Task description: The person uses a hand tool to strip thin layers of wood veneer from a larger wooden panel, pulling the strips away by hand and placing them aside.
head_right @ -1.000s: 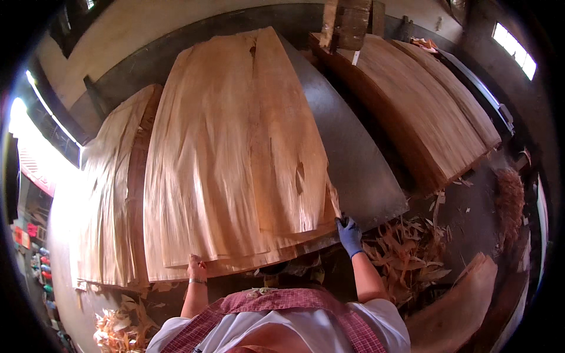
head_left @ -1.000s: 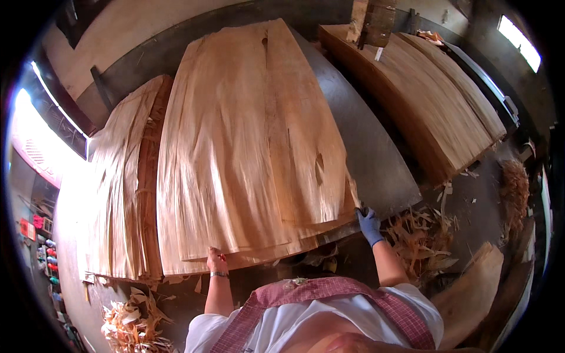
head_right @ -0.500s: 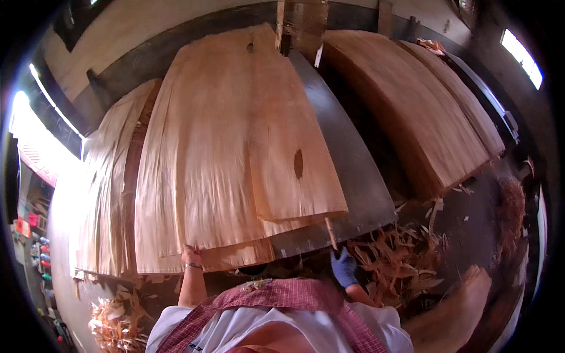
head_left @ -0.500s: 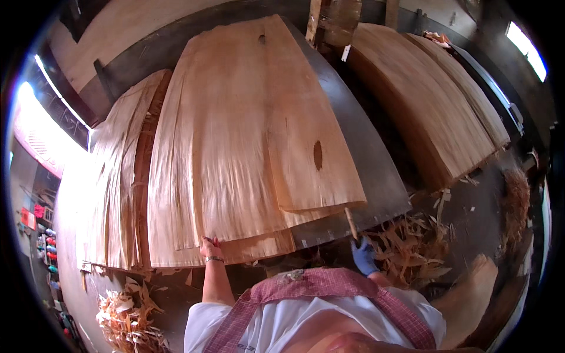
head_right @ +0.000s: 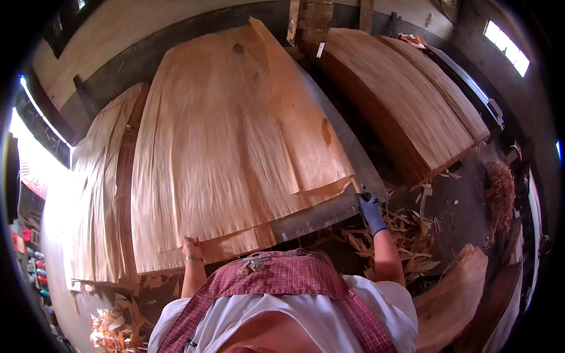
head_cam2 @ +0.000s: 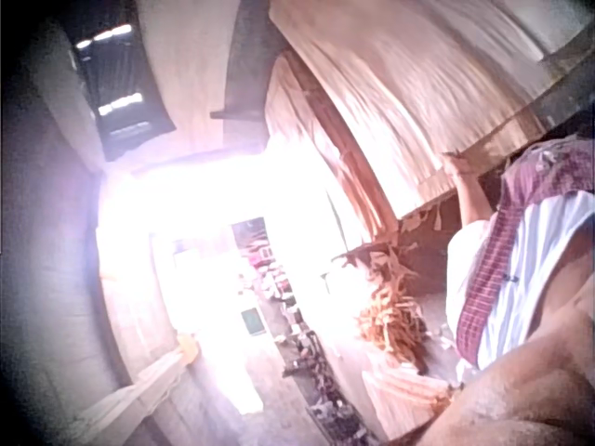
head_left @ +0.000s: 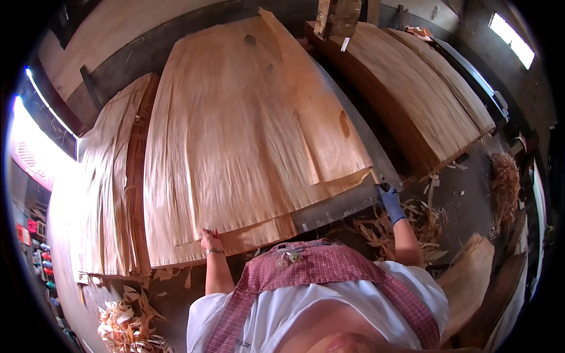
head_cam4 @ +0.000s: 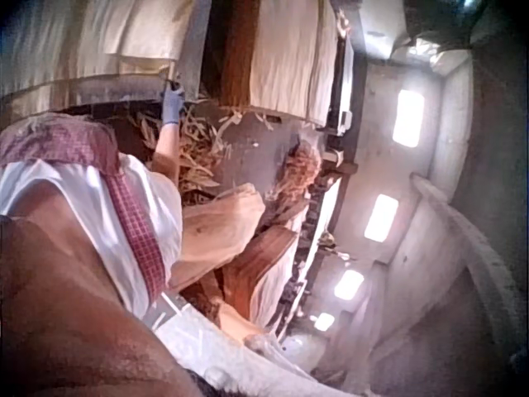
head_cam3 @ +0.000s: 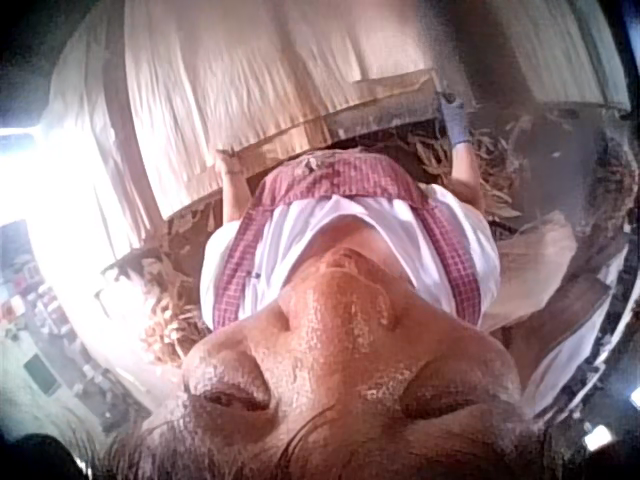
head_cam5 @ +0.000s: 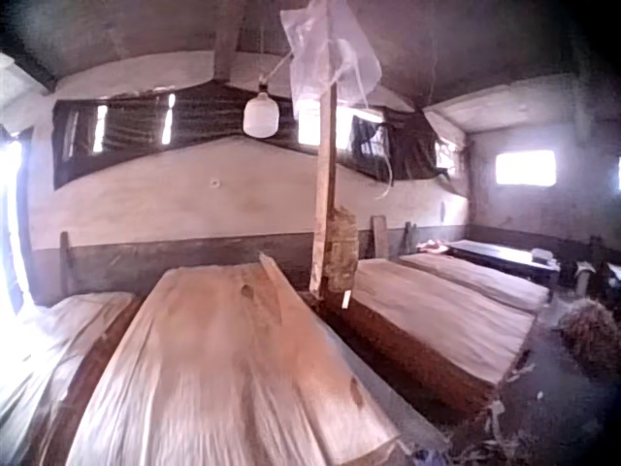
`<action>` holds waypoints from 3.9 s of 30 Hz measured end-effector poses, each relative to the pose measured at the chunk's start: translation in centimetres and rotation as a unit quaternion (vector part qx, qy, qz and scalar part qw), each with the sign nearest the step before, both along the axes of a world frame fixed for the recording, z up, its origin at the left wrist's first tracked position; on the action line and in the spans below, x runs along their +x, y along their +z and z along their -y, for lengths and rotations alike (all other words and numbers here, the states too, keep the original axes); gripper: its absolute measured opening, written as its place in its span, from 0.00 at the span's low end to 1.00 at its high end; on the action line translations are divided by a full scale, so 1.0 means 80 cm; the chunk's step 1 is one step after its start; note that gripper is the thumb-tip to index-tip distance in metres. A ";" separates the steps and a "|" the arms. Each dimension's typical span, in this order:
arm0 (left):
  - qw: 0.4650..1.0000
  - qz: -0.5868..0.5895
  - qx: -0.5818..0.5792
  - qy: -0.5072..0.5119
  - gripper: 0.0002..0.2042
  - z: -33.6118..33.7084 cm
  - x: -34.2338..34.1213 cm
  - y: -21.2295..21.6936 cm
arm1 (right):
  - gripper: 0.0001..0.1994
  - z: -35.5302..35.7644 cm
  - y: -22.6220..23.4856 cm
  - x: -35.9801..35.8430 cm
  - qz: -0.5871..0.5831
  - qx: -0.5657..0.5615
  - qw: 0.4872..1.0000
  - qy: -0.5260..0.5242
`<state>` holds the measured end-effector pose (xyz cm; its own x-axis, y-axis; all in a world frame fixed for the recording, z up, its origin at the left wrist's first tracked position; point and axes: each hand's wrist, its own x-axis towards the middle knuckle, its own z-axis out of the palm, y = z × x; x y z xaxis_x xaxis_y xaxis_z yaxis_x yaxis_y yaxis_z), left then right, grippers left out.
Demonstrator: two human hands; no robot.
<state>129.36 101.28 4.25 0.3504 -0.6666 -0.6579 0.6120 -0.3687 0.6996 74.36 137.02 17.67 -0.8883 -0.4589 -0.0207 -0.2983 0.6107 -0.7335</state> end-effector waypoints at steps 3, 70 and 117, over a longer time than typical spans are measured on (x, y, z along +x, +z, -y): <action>1.000 0.000 -0.013 -0.013 0.17 0.005 0.011 -0.005 | 0.18 -0.027 -0.014 -0.026 -0.211 0.126 0.969 -0.010; 0.743 0.667 -0.045 -0.020 0.13 0.031 0.138 0.052 | 0.19 0.191 0.001 0.158 -0.054 0.009 0.951 0.303; 0.600 0.590 -0.494 -0.220 0.25 0.055 -0.840 0.544 | 0.17 0.172 0.100 -0.201 -0.013 -0.245 0.904 0.351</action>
<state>62.16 96.87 47.81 -0.1696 -0.7259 0.6666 -0.5285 0.6379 0.5602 58.32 123.25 25.64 -0.3722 -0.8574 0.3555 -0.5073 -0.1328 -0.8515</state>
